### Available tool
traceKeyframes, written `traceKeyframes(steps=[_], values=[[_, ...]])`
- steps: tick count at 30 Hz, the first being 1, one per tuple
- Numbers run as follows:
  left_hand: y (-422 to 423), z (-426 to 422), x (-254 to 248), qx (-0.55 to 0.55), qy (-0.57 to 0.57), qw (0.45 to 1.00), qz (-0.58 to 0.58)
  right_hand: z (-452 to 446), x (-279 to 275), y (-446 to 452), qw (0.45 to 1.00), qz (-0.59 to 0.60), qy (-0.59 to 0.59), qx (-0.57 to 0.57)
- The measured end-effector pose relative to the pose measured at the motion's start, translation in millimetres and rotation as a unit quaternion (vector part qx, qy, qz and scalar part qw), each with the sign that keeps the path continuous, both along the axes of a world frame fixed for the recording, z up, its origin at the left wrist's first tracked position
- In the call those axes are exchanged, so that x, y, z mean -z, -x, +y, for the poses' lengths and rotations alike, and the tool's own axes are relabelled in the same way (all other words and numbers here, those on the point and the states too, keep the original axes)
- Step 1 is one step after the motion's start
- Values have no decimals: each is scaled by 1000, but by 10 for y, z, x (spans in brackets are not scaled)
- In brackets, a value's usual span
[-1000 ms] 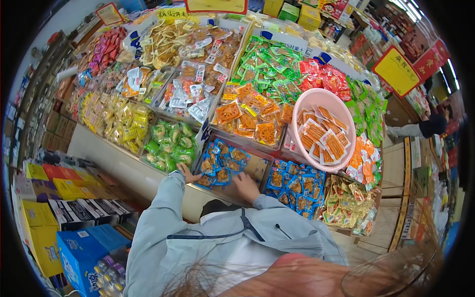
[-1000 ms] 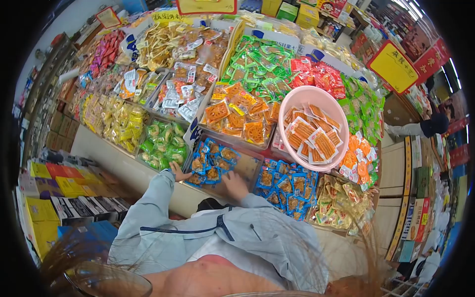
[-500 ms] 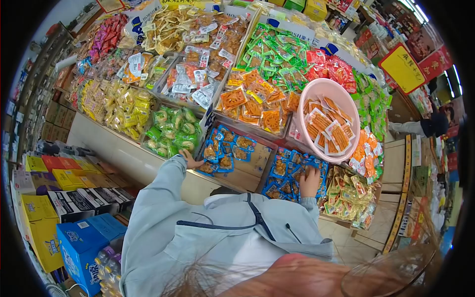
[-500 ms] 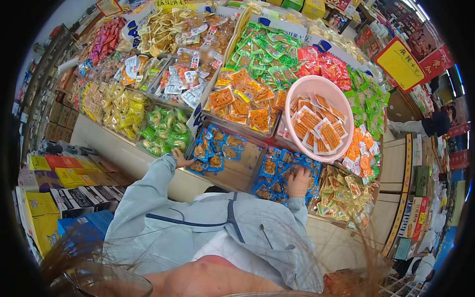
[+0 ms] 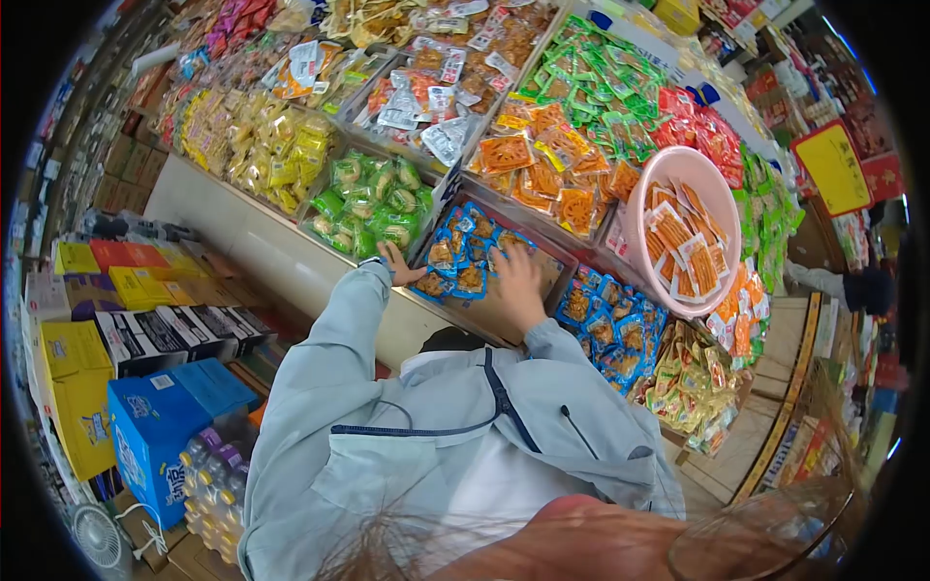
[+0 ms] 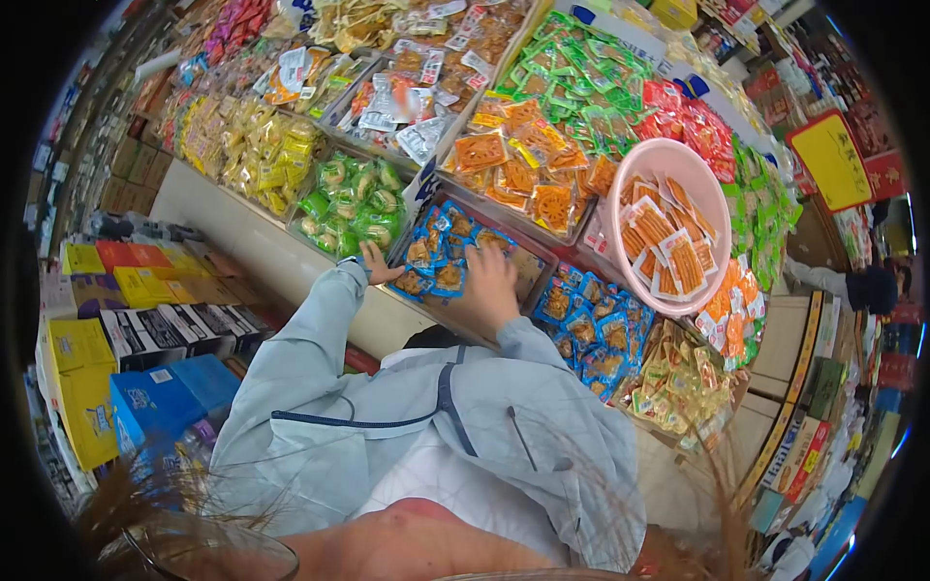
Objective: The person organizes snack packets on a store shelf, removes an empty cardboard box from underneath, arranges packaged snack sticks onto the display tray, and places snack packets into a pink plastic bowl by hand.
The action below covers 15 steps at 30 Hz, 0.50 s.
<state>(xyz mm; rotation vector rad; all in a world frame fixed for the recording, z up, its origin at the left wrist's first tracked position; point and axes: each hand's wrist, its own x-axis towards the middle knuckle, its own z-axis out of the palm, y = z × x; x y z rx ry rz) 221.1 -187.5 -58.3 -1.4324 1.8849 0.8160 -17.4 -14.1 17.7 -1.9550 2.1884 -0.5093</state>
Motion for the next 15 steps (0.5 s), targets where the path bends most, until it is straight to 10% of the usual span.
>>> traceKeyframes(steps=[6, 15], values=[[13, 42, 48, -20, 14, 1000, 9, -550, 38, -553, 978, -3, -29, -205], [-4, 179, 86, -15, 44, 997, 56, -616, 90, -606, 990, -15, -29, -138]])
